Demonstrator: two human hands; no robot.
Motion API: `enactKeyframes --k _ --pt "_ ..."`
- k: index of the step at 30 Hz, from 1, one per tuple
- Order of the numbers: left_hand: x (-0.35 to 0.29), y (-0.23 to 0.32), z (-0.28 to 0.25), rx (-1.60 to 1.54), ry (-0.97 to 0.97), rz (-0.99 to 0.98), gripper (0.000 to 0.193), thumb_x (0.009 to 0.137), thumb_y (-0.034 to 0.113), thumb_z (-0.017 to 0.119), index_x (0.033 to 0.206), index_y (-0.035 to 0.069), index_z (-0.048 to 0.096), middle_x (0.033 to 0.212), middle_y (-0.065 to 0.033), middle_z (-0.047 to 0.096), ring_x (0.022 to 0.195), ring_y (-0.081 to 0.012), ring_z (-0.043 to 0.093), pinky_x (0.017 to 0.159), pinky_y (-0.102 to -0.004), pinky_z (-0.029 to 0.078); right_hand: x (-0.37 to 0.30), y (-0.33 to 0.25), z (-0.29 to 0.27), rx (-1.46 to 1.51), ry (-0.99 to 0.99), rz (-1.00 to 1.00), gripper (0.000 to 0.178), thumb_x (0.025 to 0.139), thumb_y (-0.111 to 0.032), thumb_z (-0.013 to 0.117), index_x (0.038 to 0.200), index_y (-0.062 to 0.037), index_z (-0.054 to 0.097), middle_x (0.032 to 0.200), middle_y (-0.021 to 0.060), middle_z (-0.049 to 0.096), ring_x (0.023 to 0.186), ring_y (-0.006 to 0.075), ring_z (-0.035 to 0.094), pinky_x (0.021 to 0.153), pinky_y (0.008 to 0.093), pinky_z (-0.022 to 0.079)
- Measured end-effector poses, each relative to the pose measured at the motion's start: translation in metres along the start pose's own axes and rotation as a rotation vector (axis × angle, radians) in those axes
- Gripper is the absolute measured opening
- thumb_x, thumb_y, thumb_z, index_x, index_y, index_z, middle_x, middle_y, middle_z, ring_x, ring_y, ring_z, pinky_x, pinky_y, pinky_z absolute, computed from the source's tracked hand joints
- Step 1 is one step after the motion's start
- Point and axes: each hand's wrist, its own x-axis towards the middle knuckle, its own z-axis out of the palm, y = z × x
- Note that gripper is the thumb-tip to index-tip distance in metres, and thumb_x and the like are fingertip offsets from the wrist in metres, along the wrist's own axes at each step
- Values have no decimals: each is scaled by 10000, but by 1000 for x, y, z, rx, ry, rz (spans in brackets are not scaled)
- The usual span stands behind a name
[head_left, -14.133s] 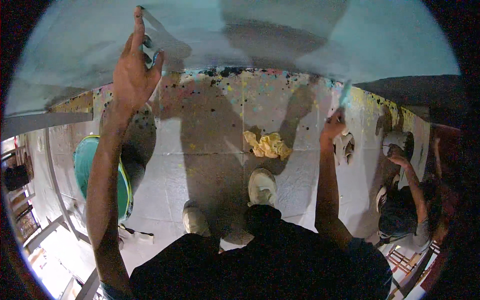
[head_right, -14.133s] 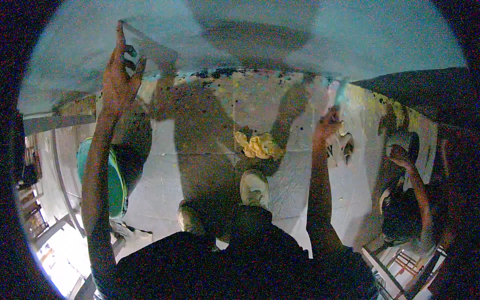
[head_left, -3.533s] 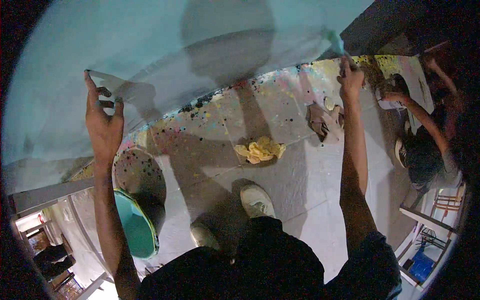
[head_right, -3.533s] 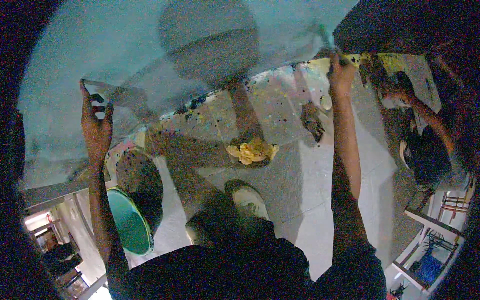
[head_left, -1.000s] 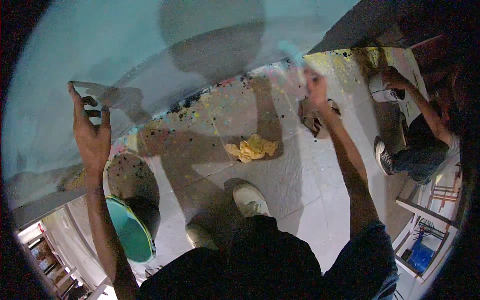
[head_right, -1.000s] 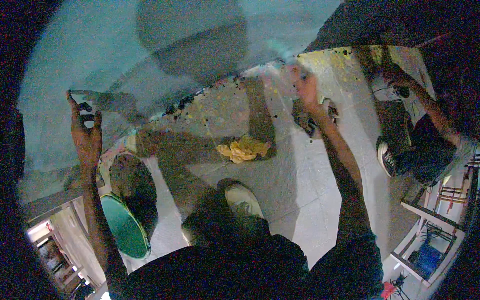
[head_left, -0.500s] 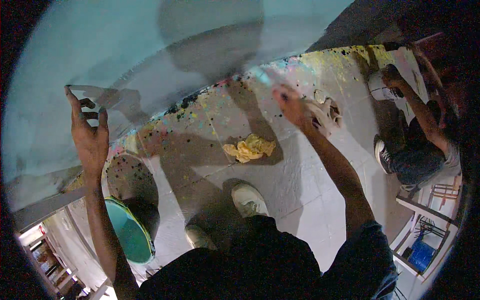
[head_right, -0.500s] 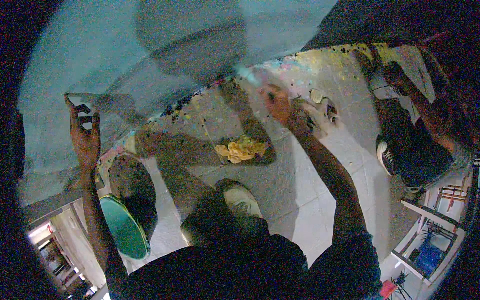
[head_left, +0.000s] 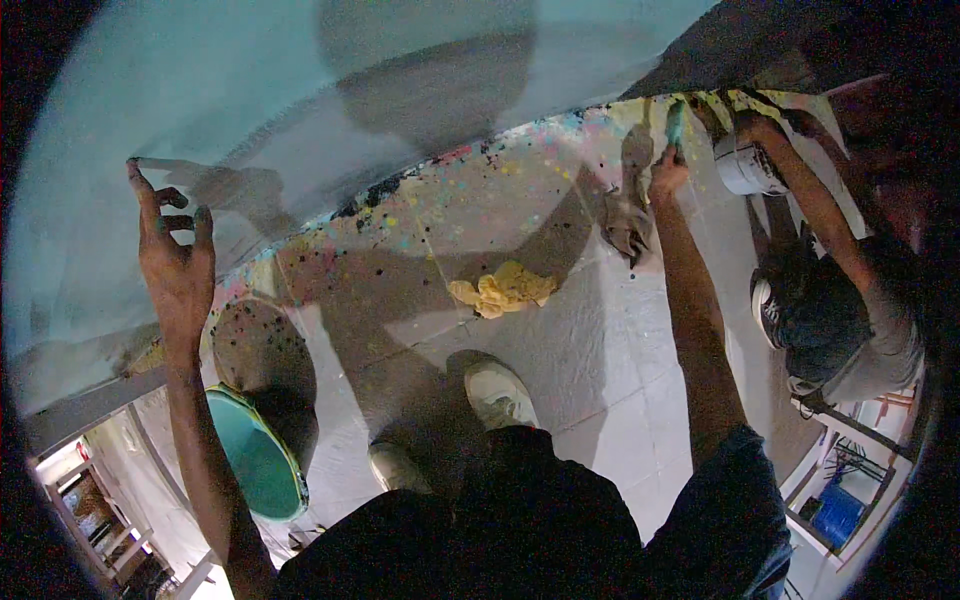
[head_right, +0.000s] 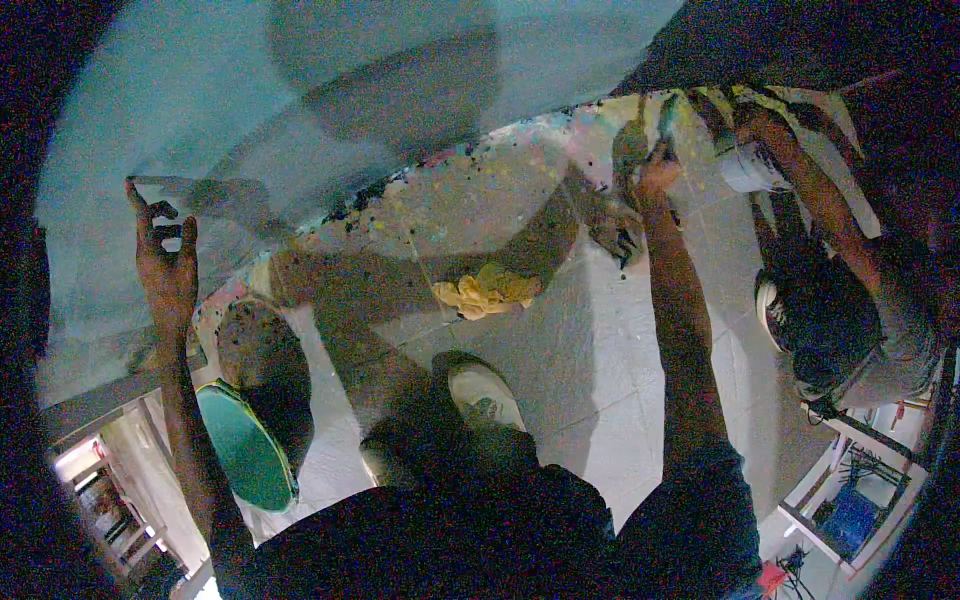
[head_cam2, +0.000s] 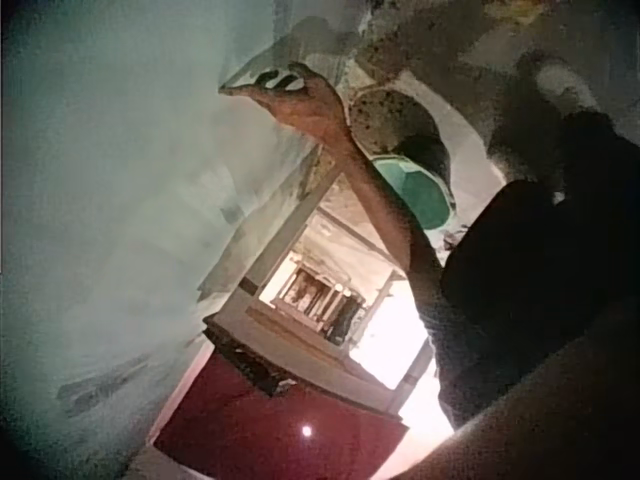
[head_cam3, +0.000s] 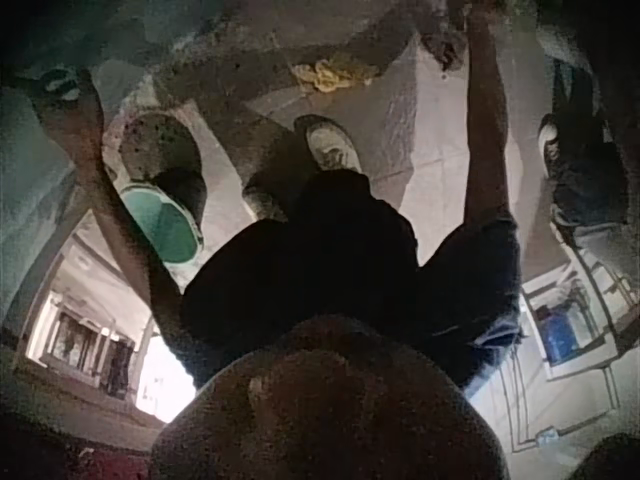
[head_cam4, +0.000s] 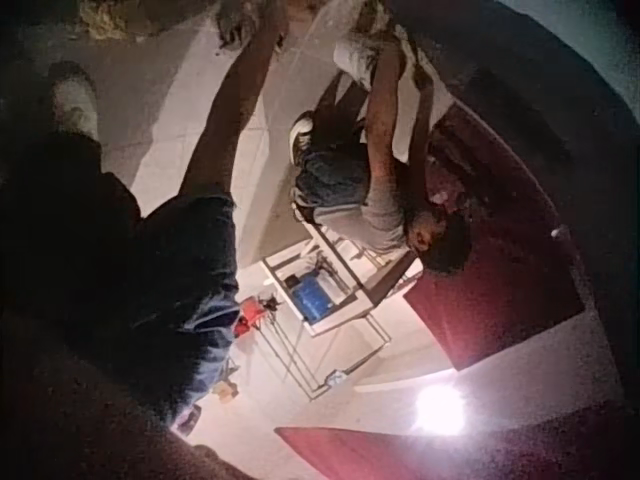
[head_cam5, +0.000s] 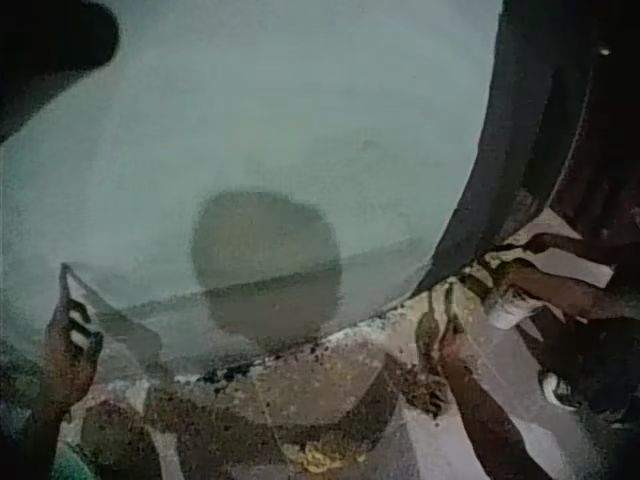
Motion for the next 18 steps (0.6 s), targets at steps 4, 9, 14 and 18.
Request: enactKeyframes --k 4,9,14,18 --pt "-7 -6 -4 67 19 -5 768 738 12 558 1353 111 108 952 -132 514 718 -191 538 550 -296 465 -24 -19 37 146 -65 50 284 834 -259 530 792 21 556 645 9 496 551 121 428 438 318 358" --pt "3 -2 7 26 1 24 773 738 14 563 1353 107 103 935 -125 519 713 -190 540 555 -299 464 -128 -10 97 628 -519 194 280 779 -198 564 985 -10 544 932 128 581 805 222 534 715 357 420" --pt "-5 -7 -3 33 9 -17 790 731 -6 564 1356 130 101 939 -124 520 706 -189 540 549 -301 454 -198 -127 69 306 -983 10 247 807 -257 558 918 -39 595 585 -26 462 508 70 400 448 256 331" --pt "-1 -7 3 4 1 10 783 730 -8 563 1356 139 114 934 -120 519 706 -187 538 549 -300 452 -162 -119 60 80 -797 -141 257 820 -242 532 938 -22 592 632 15 542 530 111 457 473 280 366"
